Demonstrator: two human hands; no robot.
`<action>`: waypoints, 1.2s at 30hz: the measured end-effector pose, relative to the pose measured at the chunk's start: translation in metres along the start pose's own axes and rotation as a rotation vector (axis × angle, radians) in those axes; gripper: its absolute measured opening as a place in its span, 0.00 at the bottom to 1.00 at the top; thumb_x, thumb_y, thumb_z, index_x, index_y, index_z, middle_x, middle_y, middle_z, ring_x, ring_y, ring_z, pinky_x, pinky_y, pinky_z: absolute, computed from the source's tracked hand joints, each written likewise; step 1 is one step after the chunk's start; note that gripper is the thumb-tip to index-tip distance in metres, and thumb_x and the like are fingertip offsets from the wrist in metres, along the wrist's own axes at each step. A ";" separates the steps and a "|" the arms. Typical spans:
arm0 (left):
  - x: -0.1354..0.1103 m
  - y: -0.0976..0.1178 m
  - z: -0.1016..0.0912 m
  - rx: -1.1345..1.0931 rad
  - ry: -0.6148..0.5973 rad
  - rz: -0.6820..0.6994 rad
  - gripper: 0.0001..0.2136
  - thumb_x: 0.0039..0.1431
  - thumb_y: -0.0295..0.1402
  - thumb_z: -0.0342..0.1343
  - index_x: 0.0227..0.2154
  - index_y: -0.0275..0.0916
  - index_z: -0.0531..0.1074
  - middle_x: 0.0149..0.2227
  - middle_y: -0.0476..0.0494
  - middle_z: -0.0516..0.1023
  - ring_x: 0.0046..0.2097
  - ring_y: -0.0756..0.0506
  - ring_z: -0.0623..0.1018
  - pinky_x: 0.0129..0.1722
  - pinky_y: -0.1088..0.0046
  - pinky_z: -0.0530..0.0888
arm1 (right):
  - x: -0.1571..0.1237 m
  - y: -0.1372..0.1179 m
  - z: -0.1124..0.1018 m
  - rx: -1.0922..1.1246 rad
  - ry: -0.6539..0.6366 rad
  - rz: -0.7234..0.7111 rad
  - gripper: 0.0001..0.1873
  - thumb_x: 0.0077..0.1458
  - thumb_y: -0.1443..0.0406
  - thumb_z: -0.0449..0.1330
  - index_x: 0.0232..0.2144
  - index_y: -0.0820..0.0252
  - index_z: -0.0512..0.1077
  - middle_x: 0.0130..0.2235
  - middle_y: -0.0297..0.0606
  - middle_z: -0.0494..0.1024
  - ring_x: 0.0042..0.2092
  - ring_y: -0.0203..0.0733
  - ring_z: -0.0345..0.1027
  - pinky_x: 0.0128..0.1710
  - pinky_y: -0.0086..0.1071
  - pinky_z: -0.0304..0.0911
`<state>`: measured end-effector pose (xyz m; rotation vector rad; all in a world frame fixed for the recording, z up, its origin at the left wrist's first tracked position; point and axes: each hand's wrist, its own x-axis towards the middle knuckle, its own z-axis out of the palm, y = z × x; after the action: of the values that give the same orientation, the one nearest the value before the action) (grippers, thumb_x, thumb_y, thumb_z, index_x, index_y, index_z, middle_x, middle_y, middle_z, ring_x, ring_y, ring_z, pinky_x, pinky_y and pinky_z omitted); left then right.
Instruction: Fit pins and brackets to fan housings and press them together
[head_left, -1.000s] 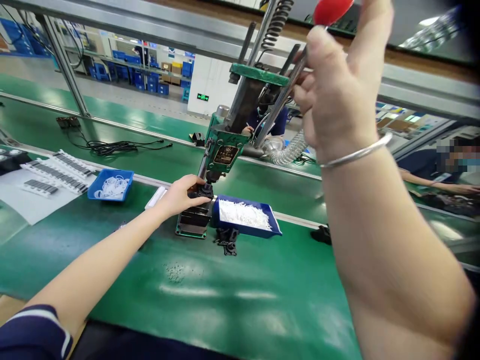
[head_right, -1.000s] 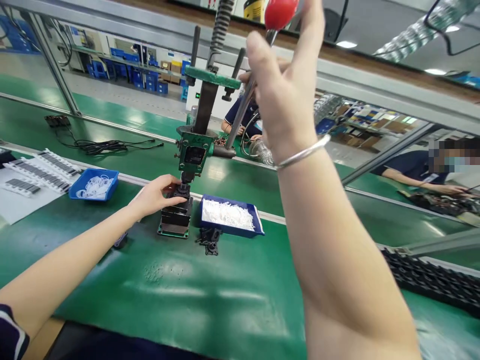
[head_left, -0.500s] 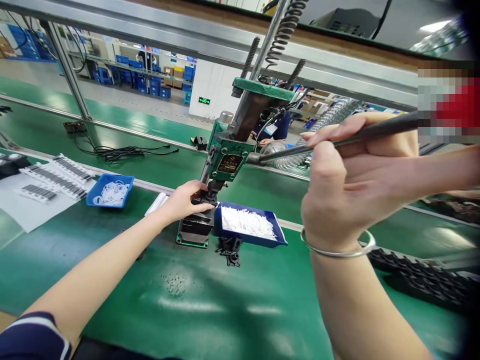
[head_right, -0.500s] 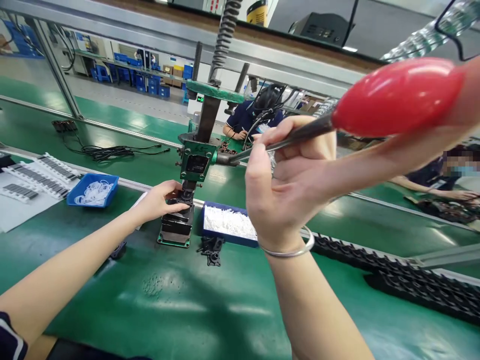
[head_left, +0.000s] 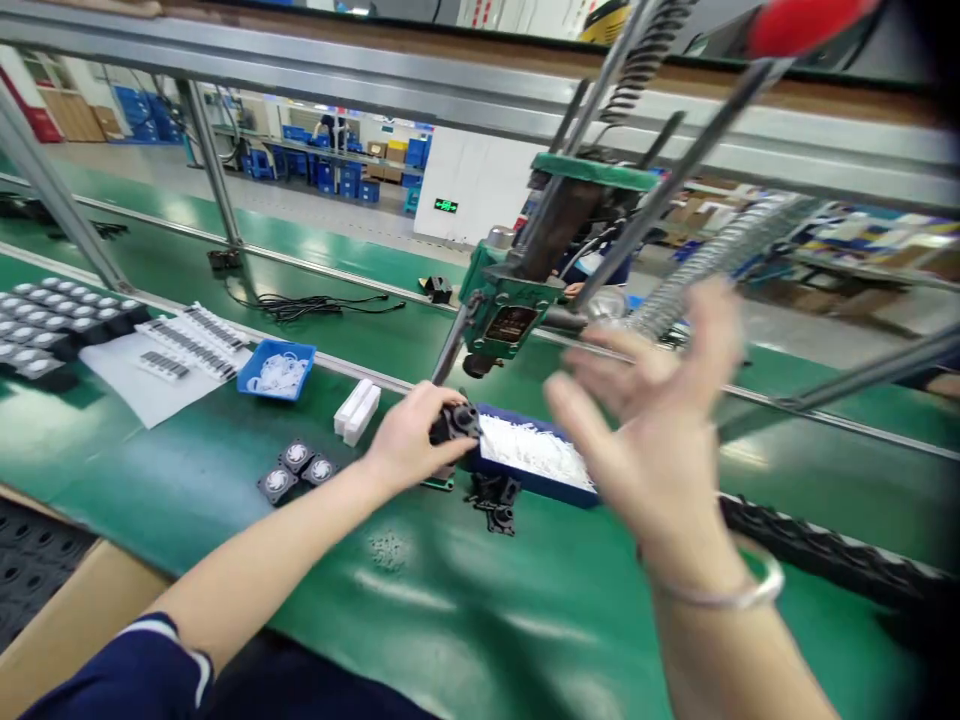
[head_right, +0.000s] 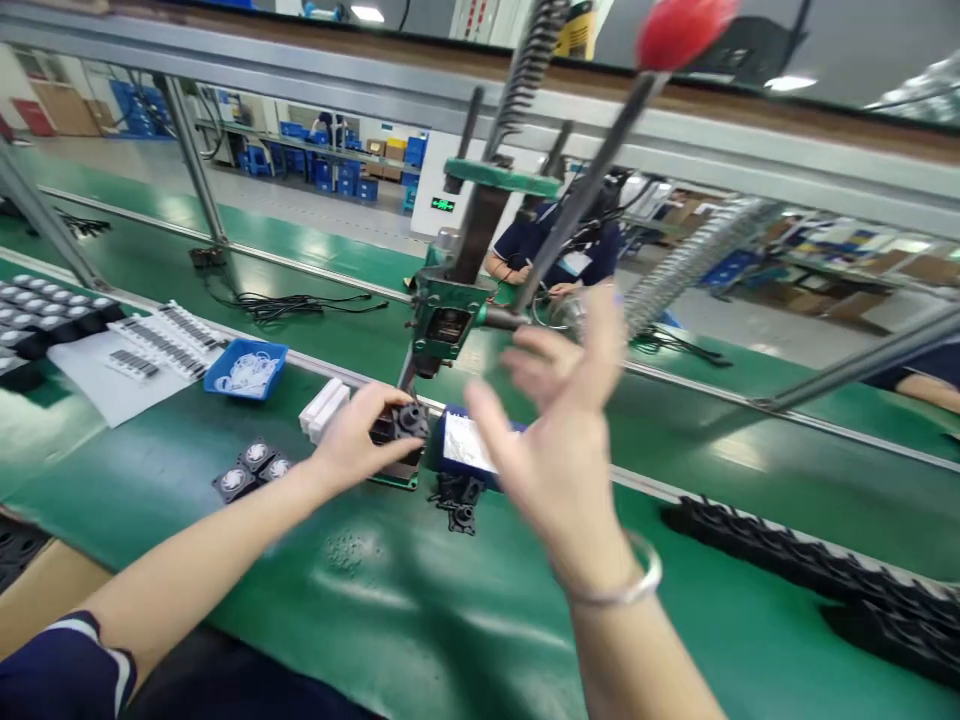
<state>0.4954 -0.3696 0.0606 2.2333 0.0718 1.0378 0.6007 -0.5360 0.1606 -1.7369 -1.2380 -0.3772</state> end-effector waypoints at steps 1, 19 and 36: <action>-0.014 0.007 0.005 0.034 0.033 0.033 0.18 0.57 0.36 0.64 0.48 0.38 0.68 0.44 0.39 0.76 0.47 0.40 0.76 0.46 0.61 0.76 | -0.024 0.003 0.014 0.003 -0.101 0.117 0.51 0.56 0.51 0.63 0.69 0.50 0.36 0.55 0.48 0.67 0.45 0.47 0.74 0.46 0.48 0.74; -0.082 -0.047 -0.089 0.632 -0.558 -0.006 0.29 0.45 0.26 0.67 0.53 0.39 0.68 0.55 0.29 0.73 0.61 0.25 0.68 0.62 0.33 0.56 | -0.183 0.156 -0.056 -0.881 -0.124 0.910 0.28 0.56 0.48 0.56 0.50 0.64 0.62 0.42 0.53 0.76 0.39 0.57 0.74 0.31 0.39 0.64; -0.115 -0.021 -0.011 -0.015 -0.596 -0.290 0.22 0.62 0.41 0.58 0.57 0.45 0.66 0.54 0.41 0.76 0.55 0.40 0.77 0.54 0.61 0.76 | -0.182 0.103 0.051 -0.194 -0.341 0.317 0.07 0.65 0.63 0.55 0.39 0.59 0.70 0.36 0.40 0.74 0.39 0.43 0.70 0.43 0.39 0.70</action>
<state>0.4137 -0.3826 -0.0226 2.3395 0.1206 0.1996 0.5956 -0.6033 -0.0435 -2.1922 -1.1594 -0.0112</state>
